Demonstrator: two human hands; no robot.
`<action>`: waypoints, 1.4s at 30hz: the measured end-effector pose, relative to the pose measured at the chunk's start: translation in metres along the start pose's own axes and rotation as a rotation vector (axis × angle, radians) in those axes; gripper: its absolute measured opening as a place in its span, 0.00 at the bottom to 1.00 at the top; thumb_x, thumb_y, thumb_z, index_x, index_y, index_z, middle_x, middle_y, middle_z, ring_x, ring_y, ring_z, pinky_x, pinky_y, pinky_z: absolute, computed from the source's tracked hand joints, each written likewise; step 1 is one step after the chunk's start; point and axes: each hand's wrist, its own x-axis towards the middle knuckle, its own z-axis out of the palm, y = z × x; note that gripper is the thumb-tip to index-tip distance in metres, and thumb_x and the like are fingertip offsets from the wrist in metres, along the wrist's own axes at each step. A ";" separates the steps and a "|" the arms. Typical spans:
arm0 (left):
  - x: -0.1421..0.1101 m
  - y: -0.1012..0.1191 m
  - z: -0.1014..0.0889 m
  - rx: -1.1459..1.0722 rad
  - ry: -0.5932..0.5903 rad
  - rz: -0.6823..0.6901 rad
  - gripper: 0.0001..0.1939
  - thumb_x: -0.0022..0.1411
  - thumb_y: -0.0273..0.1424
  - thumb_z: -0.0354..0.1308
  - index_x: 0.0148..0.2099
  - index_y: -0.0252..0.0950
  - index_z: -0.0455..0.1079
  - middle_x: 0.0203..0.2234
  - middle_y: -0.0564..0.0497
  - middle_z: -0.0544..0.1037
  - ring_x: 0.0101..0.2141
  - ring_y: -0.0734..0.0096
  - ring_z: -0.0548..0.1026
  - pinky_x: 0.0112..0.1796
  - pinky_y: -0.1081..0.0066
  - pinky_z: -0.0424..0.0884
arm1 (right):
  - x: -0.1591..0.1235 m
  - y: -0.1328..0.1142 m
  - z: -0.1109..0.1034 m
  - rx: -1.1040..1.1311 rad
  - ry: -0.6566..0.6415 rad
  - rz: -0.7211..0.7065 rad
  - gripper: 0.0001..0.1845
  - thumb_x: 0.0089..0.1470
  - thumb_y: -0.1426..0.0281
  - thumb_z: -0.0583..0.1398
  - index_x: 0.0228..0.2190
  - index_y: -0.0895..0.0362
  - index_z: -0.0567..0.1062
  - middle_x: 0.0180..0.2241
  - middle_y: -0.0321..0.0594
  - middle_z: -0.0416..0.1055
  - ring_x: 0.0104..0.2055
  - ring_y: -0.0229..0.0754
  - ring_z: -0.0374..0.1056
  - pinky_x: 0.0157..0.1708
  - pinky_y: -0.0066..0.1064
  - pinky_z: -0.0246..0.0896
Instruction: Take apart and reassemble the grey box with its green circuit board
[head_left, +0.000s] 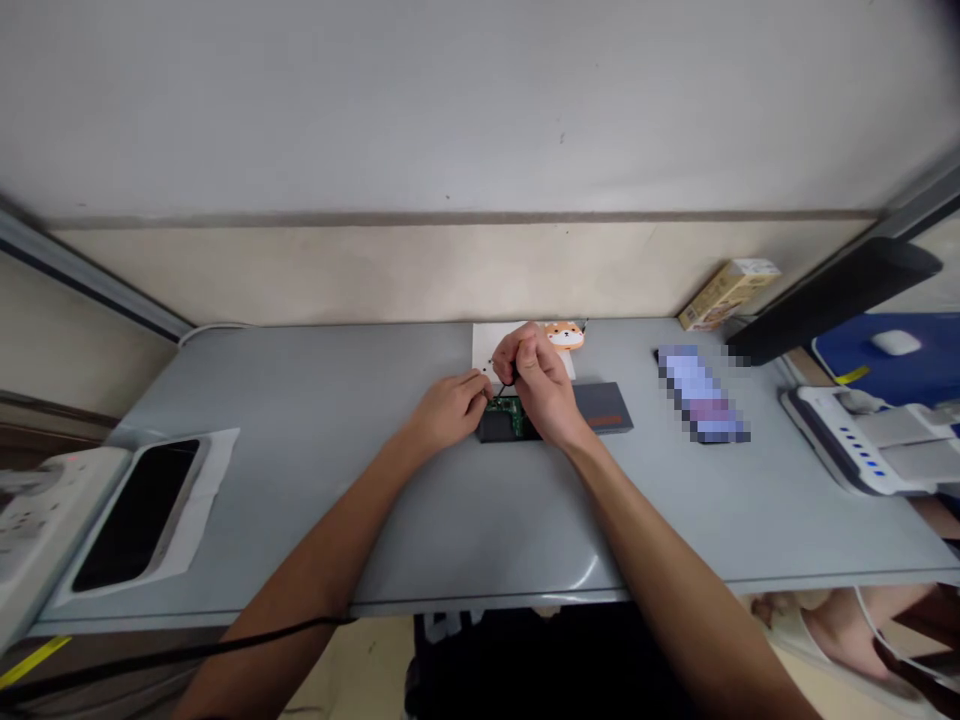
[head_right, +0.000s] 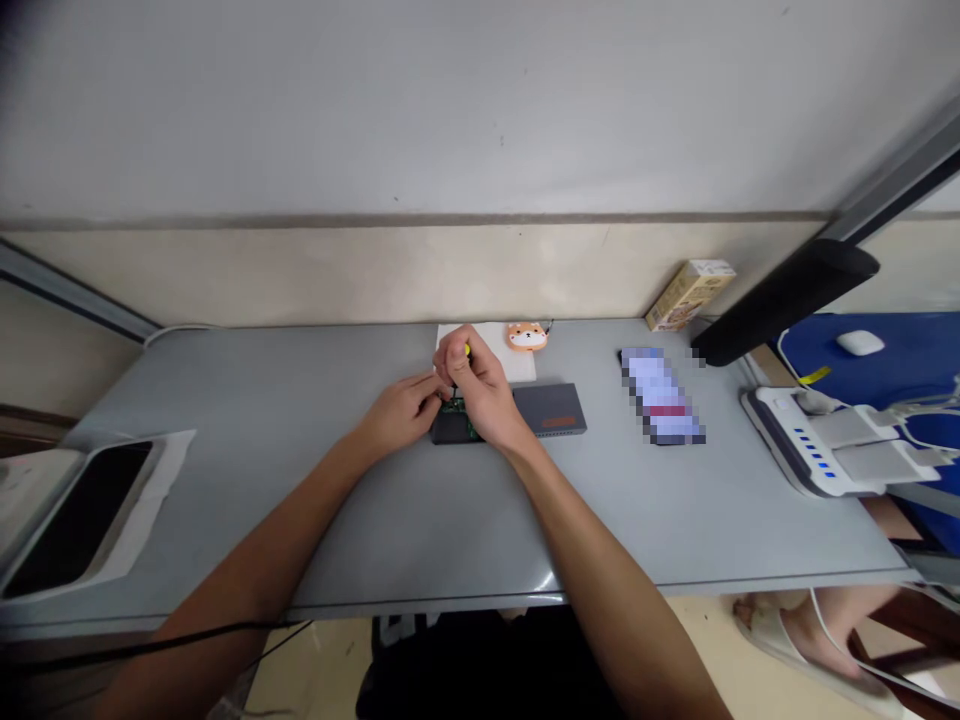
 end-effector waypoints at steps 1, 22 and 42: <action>0.000 0.000 0.000 0.001 -0.004 0.000 0.12 0.67 0.23 0.47 0.41 0.39 0.71 0.36 0.50 0.79 0.36 0.67 0.76 0.42 0.67 0.72 | 0.000 0.000 0.000 -0.008 -0.006 0.001 0.21 0.65 0.48 0.54 0.31 0.50 0.61 0.29 0.34 0.57 0.27 0.38 0.53 0.28 0.32 0.54; 0.002 0.034 -0.014 0.075 -0.128 -0.320 0.05 0.60 0.29 0.57 0.40 0.42 0.70 0.26 0.55 0.78 0.25 0.68 0.72 0.28 0.69 0.60 | 0.006 -0.005 -0.004 0.122 0.098 -0.015 0.21 0.65 0.49 0.56 0.30 0.51 0.64 0.27 0.33 0.55 0.29 0.38 0.54 0.32 0.33 0.55; 0.001 0.036 -0.015 0.063 0.102 -0.148 0.04 0.66 0.31 0.57 0.42 0.40 0.72 0.36 0.50 0.76 0.39 0.63 0.75 0.44 0.65 0.69 | 0.009 -0.027 -0.014 0.405 0.240 0.066 0.20 0.67 0.53 0.55 0.28 0.52 0.63 0.27 0.34 0.51 0.28 0.38 0.52 0.31 0.33 0.58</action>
